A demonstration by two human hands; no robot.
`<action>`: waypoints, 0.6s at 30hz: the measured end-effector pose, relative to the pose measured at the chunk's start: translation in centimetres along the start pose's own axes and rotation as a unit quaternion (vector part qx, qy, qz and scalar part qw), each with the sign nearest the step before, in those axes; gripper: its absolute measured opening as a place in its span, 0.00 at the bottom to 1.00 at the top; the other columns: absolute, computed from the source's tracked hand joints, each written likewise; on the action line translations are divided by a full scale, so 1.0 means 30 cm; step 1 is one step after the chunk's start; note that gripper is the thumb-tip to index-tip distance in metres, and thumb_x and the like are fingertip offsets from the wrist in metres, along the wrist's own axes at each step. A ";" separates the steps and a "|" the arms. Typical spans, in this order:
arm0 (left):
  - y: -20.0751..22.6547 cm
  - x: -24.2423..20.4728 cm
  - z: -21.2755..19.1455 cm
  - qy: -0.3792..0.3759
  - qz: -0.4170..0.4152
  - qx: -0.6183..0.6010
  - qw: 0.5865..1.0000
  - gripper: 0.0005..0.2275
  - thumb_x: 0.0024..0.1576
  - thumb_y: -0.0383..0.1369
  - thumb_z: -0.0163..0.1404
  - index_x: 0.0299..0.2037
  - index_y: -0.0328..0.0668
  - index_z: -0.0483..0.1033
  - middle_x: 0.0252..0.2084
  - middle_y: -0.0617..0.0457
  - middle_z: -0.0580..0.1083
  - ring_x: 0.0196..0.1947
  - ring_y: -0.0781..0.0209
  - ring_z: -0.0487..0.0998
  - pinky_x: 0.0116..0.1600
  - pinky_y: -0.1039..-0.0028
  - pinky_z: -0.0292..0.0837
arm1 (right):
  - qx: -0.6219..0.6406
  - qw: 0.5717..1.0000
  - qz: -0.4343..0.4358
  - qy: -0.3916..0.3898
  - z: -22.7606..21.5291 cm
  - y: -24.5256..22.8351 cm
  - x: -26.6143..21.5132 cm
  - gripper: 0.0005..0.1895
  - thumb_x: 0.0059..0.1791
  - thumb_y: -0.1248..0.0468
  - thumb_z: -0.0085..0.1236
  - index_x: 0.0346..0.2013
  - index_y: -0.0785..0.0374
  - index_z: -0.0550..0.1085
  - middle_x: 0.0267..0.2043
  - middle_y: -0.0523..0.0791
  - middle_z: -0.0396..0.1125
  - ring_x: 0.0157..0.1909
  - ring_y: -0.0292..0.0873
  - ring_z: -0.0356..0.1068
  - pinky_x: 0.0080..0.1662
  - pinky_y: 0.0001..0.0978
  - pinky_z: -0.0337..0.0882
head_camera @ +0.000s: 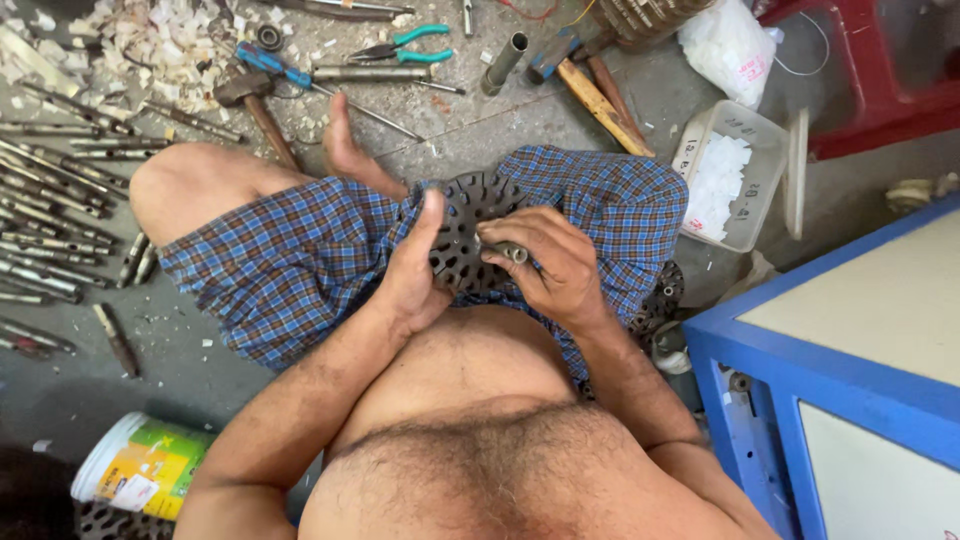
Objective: The person sits on the floor and assembles a circular motor stator by inserting metal rods into its slots. They use a hammer to tap the rods into place and occasionally use pliers to adjust components. The person handles multiple stators and metal rods, working methodically to fit the parts together.
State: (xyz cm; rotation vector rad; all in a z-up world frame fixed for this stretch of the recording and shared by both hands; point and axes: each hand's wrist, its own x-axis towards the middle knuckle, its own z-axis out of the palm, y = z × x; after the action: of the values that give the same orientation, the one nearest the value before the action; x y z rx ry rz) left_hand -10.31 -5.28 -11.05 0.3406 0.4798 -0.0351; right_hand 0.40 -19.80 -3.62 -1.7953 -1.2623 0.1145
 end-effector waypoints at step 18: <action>0.028 0.036 -0.019 0.098 -0.040 0.083 0.991 0.30 0.62 0.57 0.38 0.56 0.34 0.73 0.53 0.45 0.78 0.53 0.54 0.80 0.59 0.59 0.75 | -0.005 0.996 0.084 0.036 -0.009 0.050 -0.034 0.13 0.46 0.70 0.68 0.45 0.65 0.77 0.43 0.47 0.77 0.44 0.46 0.78 0.46 0.33 0.77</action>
State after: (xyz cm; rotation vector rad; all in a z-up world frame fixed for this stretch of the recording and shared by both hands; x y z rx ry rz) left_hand -9.50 -4.24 -11.76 0.4911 0.6867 -0.1212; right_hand 1.10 -20.86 -4.95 -1.8960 -1.0626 0.1360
